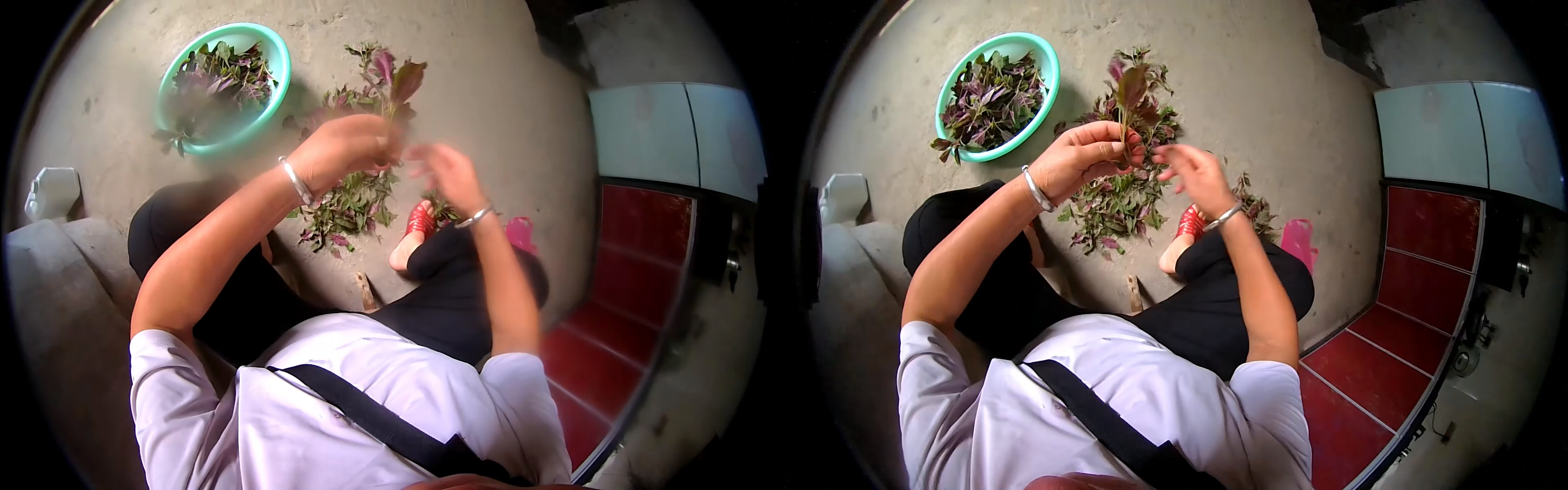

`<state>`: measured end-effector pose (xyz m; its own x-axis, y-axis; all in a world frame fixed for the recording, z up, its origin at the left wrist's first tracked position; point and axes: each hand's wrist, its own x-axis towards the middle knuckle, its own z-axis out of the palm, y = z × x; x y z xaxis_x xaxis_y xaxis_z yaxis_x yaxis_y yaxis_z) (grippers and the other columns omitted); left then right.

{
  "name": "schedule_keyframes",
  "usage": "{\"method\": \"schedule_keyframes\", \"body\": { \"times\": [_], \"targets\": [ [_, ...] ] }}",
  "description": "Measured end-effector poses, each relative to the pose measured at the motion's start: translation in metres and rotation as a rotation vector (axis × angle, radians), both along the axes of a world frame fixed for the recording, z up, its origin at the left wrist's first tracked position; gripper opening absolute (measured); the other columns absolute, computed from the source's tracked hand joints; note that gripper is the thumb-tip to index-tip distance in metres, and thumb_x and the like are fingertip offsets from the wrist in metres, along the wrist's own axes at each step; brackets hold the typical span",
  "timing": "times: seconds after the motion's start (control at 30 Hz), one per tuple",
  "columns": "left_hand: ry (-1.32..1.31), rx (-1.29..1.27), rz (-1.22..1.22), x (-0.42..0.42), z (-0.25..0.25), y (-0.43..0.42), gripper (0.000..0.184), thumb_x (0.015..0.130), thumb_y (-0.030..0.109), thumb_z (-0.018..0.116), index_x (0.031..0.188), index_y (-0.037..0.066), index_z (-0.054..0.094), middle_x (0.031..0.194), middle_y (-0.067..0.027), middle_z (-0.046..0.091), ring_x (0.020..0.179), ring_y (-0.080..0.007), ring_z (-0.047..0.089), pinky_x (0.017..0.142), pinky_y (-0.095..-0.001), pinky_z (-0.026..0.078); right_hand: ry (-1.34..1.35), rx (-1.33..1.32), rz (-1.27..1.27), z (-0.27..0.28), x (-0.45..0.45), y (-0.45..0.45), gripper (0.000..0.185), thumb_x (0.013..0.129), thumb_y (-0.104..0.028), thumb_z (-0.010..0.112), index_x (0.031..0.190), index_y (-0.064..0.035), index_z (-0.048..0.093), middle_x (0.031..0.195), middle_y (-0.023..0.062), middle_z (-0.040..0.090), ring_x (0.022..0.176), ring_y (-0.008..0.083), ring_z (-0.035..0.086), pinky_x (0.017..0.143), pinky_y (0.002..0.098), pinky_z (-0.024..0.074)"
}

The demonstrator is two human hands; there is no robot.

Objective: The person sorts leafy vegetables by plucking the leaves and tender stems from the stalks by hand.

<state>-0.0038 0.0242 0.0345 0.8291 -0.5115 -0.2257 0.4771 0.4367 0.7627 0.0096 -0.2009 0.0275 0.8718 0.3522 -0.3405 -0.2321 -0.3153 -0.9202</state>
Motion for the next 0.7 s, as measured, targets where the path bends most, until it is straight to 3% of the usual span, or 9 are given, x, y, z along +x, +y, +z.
{"method": "schedule_keyframes", "body": {
  "times": [0.07, 0.17, 0.27, 0.3, 0.53, 0.7],
  "targets": [
    [-0.015, -0.032, 0.009, 0.002, 0.000, 0.001, 0.022, 0.087, 0.008, 0.047, 0.107, 0.001, 0.053, 0.100, -0.0070, 0.059, 0.095, -0.0151, 0.056, 0.085, -0.0271, 0.044, 0.030, 0.154, 0.071, 0.009, -0.007, 0.025, 0.024, 0.089, -0.021, 0.049, 0.102, -0.0027, 0.058, 0.082, 0.0045, 0.061, 0.065, 0.0084, 0.057, 0.051, 0.0195, 0.0440],
    [-0.074, -0.005, 0.032, 0.005, 0.004, 0.004, 0.026, 0.086, 0.009, 0.048, 0.110, 0.000, 0.051, 0.107, -0.0071, 0.057, 0.101, -0.0143, 0.053, 0.088, -0.0282, 0.041, 0.114, 0.154, 0.123, 0.017, -0.006, 0.029, 0.024, 0.088, -0.021, 0.050, 0.100, -0.0017, 0.058, 0.078, 0.0043, 0.061, 0.062, 0.0080, 0.056, 0.051, 0.0192, 0.0436],
    [-0.223, 0.169, 0.127, 0.006, -0.002, 0.004, 0.028, 0.086, 0.009, 0.050, 0.112, 0.000, 0.050, 0.108, -0.0074, 0.056, 0.101, -0.0145, 0.052, 0.088, -0.0284, 0.040, 0.057, 0.045, -0.011, 0.025, -0.007, 0.030, 0.023, 0.087, -0.018, 0.052, 0.098, 0.0000, 0.059, 0.075, 0.0050, 0.061, 0.059, 0.0072, 0.054, 0.051, 0.0187, 0.0433],
    [-0.291, 0.230, 0.197, 0.003, -0.005, 0.003, 0.031, 0.085, 0.011, 0.052, 0.115, 0.000, 0.049, 0.109, -0.0068, 0.056, 0.101, -0.0137, 0.051, 0.088, -0.0274, 0.039, -0.079, 0.006, -0.057, 0.028, -0.008, 0.032, 0.020, 0.085, -0.015, 0.054, 0.096, 0.0014, 0.059, 0.072, 0.0046, 0.061, 0.057, 0.0063, 0.053, 0.051, 0.0187, 0.0431],
    [-0.191, 0.330, 0.255, 0.003, 0.000, 0.001, 0.027, 0.084, 0.014, 0.054, 0.108, 0.000, 0.054, 0.101, -0.0043, 0.058, 0.091, -0.0112, 0.053, 0.081, -0.0260, 0.043, -0.005, 0.134, -0.185, 0.032, -0.012, 0.038, 0.016, 0.082, -0.008, 0.055, 0.093, 0.0017, 0.059, 0.073, 0.0059, 0.062, 0.056, 0.0067, 0.053, 0.051, 0.0185, 0.0427],
    [-0.281, 0.368, 0.233, 0.004, 0.004, 0.002, 0.024, 0.084, 0.011, 0.052, 0.105, 0.000, 0.056, 0.100, -0.0049, 0.059, 0.090, -0.0118, 0.054, 0.081, -0.0260, 0.043, 0.046, 0.097, -0.125, 0.029, -0.011, 0.033, 0.020, 0.077, 0.002, 0.052, 0.096, 0.0010, 0.057, 0.077, 0.0059, 0.063, 0.058, 0.0079, 0.054, 0.052, 0.0202, 0.0443]
  ]
}}
